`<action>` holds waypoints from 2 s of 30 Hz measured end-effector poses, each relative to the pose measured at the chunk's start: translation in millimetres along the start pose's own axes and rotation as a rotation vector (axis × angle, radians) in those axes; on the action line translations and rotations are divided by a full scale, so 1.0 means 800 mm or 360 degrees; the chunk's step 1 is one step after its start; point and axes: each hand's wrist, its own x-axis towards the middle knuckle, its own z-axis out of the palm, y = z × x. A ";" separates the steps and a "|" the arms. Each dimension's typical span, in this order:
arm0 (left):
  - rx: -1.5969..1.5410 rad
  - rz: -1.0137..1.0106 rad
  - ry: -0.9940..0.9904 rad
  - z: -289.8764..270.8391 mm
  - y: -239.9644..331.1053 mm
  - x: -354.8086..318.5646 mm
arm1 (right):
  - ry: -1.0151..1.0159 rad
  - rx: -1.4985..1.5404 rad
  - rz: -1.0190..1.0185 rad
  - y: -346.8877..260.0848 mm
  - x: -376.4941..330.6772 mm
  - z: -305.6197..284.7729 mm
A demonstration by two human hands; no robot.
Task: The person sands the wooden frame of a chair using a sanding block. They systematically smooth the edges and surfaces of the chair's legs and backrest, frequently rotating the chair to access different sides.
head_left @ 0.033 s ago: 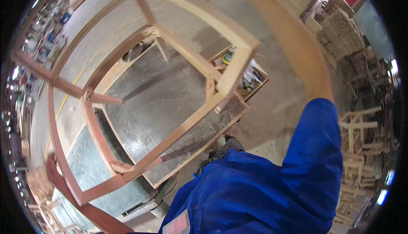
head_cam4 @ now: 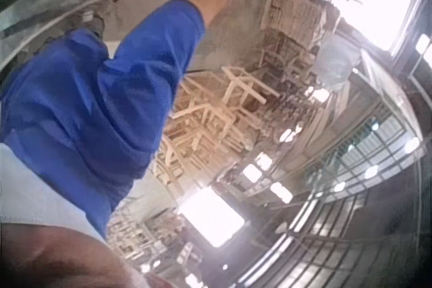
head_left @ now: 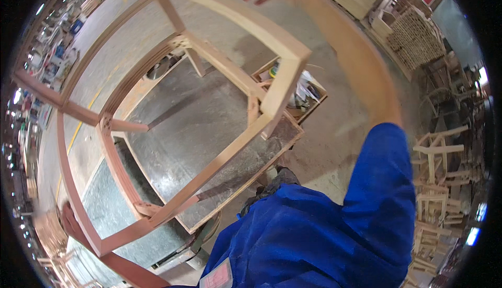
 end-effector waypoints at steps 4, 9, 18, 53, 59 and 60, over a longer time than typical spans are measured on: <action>-0.0093 -0.1731 0.0059 0.035 0.130 -0.122 | 0.0232 -0.1182 0.0072 0.236 -0.130 0.011; 0.0379 -0.1492 -0.2369 -0.004 0.444 -0.252 | 0.0056 -0.1156 0.0707 0.418 -0.278 0.143; -0.1672 -0.3721 -0.1564 -0.037 0.748 -0.218 | -0.0064 -0.0768 0.0553 0.516 -0.273 0.214; -0.1942 -0.0170 0.0593 -0.032 0.646 0.313 | -0.0110 0.0323 -0.0440 -0.013 0.024 0.001; -0.2273 -0.0220 0.0363 0.017 0.606 0.331 | -0.0133 0.0678 -0.0124 -0.027 0.041 0.094; -0.2233 -0.0348 0.0303 0.026 0.586 0.318 | -0.0234 0.0910 0.0037 -0.056 0.023 0.123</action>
